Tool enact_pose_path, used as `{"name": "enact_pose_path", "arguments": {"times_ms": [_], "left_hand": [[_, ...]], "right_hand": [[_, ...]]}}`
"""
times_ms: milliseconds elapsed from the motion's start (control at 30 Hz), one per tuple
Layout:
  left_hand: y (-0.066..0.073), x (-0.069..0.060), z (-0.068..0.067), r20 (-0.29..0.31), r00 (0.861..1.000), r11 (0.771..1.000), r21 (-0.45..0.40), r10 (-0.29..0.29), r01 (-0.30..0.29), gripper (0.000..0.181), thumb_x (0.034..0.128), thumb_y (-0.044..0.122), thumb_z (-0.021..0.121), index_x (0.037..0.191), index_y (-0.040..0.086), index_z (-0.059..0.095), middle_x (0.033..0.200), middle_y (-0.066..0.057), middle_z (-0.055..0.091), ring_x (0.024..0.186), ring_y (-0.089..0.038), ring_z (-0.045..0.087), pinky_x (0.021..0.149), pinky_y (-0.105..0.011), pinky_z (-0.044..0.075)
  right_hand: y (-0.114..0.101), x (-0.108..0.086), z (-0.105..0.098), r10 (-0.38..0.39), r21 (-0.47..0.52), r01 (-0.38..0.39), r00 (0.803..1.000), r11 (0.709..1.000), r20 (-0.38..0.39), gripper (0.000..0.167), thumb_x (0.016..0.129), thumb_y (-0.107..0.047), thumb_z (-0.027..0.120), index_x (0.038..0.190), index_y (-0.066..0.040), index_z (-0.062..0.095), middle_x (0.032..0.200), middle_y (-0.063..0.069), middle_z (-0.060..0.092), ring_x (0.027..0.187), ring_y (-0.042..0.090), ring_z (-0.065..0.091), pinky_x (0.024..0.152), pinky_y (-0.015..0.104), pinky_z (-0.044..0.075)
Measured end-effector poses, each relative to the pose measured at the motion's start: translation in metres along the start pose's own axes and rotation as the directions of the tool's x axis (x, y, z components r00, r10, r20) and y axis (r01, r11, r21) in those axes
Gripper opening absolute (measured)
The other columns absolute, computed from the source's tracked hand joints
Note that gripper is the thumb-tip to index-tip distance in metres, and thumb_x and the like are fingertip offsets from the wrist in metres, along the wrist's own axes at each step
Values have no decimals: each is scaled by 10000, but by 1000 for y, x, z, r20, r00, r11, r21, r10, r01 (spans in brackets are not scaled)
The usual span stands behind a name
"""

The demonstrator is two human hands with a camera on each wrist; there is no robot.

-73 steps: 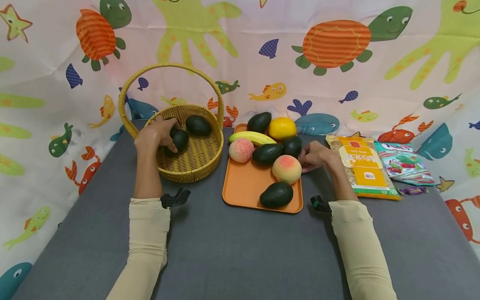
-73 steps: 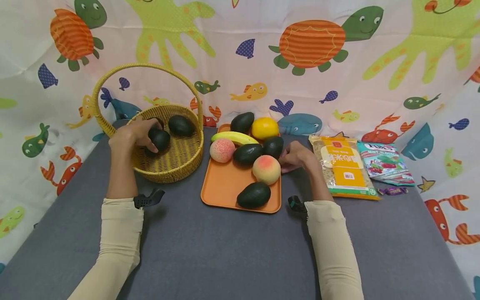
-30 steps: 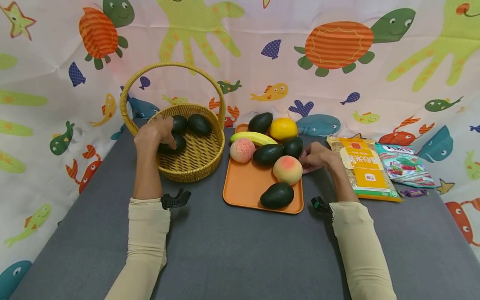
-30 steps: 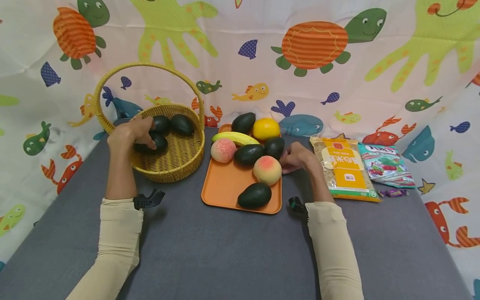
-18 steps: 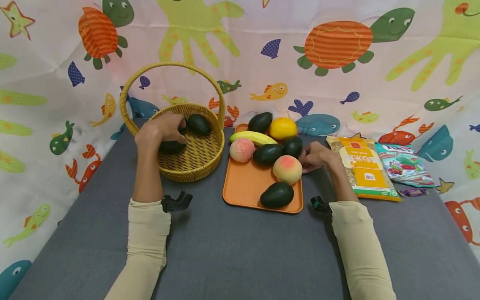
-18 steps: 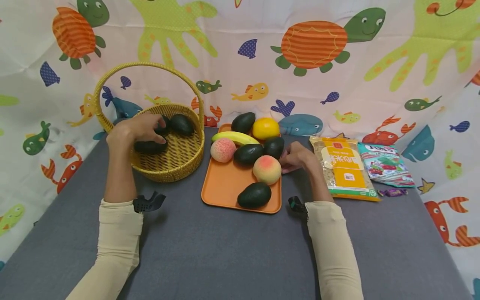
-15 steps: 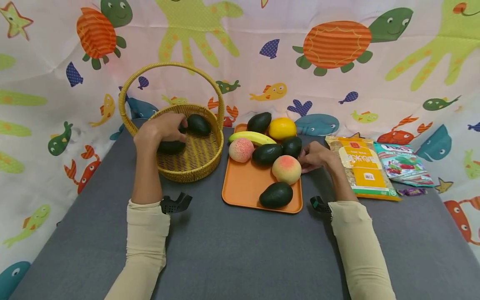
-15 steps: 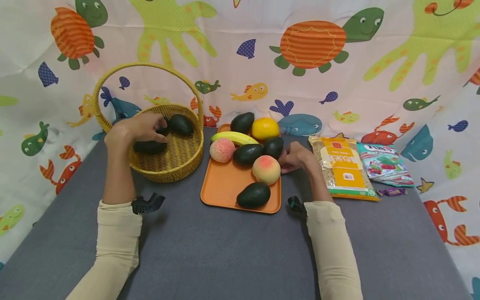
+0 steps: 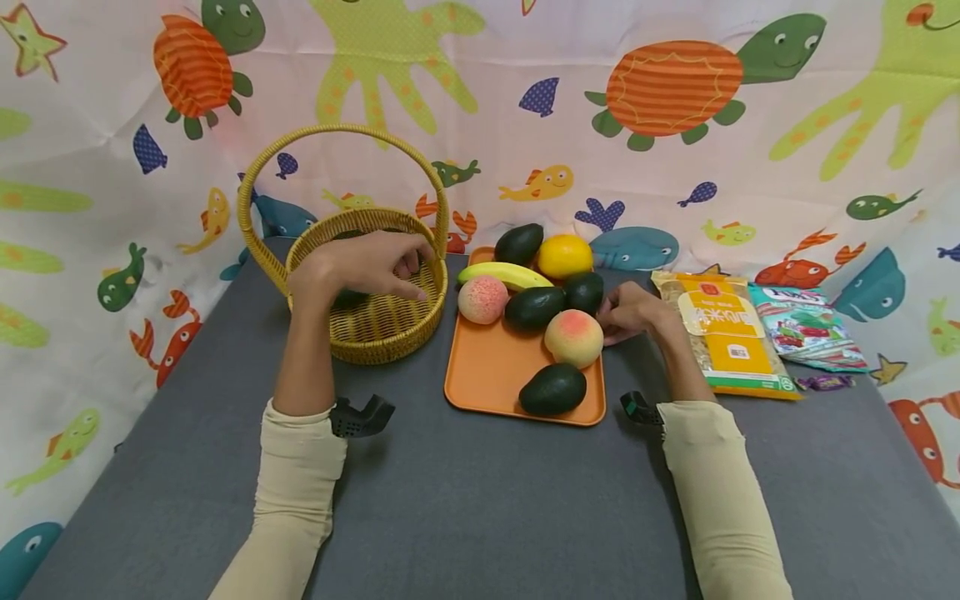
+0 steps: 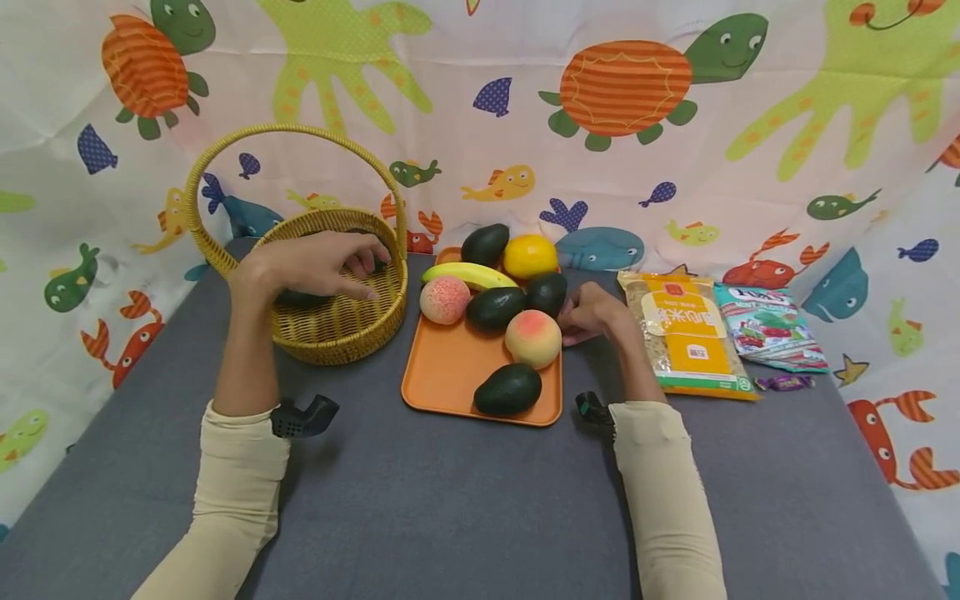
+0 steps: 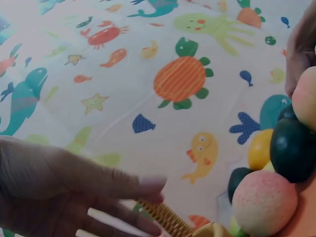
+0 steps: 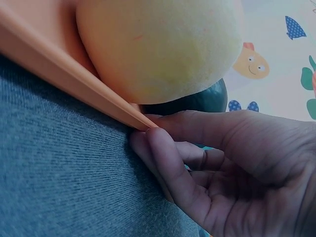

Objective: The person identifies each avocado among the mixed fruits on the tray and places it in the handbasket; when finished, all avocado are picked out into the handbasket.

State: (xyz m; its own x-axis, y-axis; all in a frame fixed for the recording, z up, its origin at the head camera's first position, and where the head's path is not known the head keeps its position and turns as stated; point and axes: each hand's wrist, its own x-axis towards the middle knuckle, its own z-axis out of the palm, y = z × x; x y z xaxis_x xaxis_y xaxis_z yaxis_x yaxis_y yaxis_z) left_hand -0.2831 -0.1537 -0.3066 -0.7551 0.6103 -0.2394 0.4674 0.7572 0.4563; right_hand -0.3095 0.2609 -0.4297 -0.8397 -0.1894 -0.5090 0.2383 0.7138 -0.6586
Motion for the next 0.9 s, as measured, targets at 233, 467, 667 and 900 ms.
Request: {"name": "enact_pose_path", "arguments": {"times_ms": [233, 467, 667, 900], "left_hand": [[26, 15, 10, 82, 989, 992, 9, 124, -125, 639, 946, 370, 777, 1465, 95, 524, 1309, -150, 656, 1210, -288, 626, 1060, -484, 522], [55, 37, 31, 180, 957, 973, -9, 228, -230, 618, 977, 340, 746, 1493, 104, 500, 1340, -170, 616, 1227, -304, 600, 1074, -449, 510], [77, 55, 53, 267, 915, 947, 24, 304, -321, 685, 980, 364, 740, 1547, 115, 446, 1196, -116, 610, 1074, -244, 566, 979, -360, 489], [100, 68, 77, 353, 864, 920, 19, 360, -391, 725, 970, 371, 752, 1571, 139, 419, 1236, -105, 599, 1123, -281, 561, 940, -314, 465]], "right_hand": [[0, -2, 0, 6, 11, -6, 1000, 1000, -7, 136, 961, -69, 675, 1018, 54, 661, 787, 41, 681, 673, 98, 691, 675, 267, 638], [1, -1, 0, 4, 3, -4, 1000, 1000, -9, 132, 965, -67, 671, 1012, 56, 659, 776, 38, 680, 664, 95, 694, 667, 260, 635], [0, 0, 0, 7, 9, -7, 1000, 1000, -4, 119, 956, -71, 683, 991, 40, 656, 766, 37, 674, 652, 97, 696, 659, 261, 634], [1, -1, -3, 15, -10, -15, 1000, 1000, -2, 154, 976, -110, 689, 1011, 35, 653, 779, 28, 677, 655, 94, 705, 677, 251, 630]]}}
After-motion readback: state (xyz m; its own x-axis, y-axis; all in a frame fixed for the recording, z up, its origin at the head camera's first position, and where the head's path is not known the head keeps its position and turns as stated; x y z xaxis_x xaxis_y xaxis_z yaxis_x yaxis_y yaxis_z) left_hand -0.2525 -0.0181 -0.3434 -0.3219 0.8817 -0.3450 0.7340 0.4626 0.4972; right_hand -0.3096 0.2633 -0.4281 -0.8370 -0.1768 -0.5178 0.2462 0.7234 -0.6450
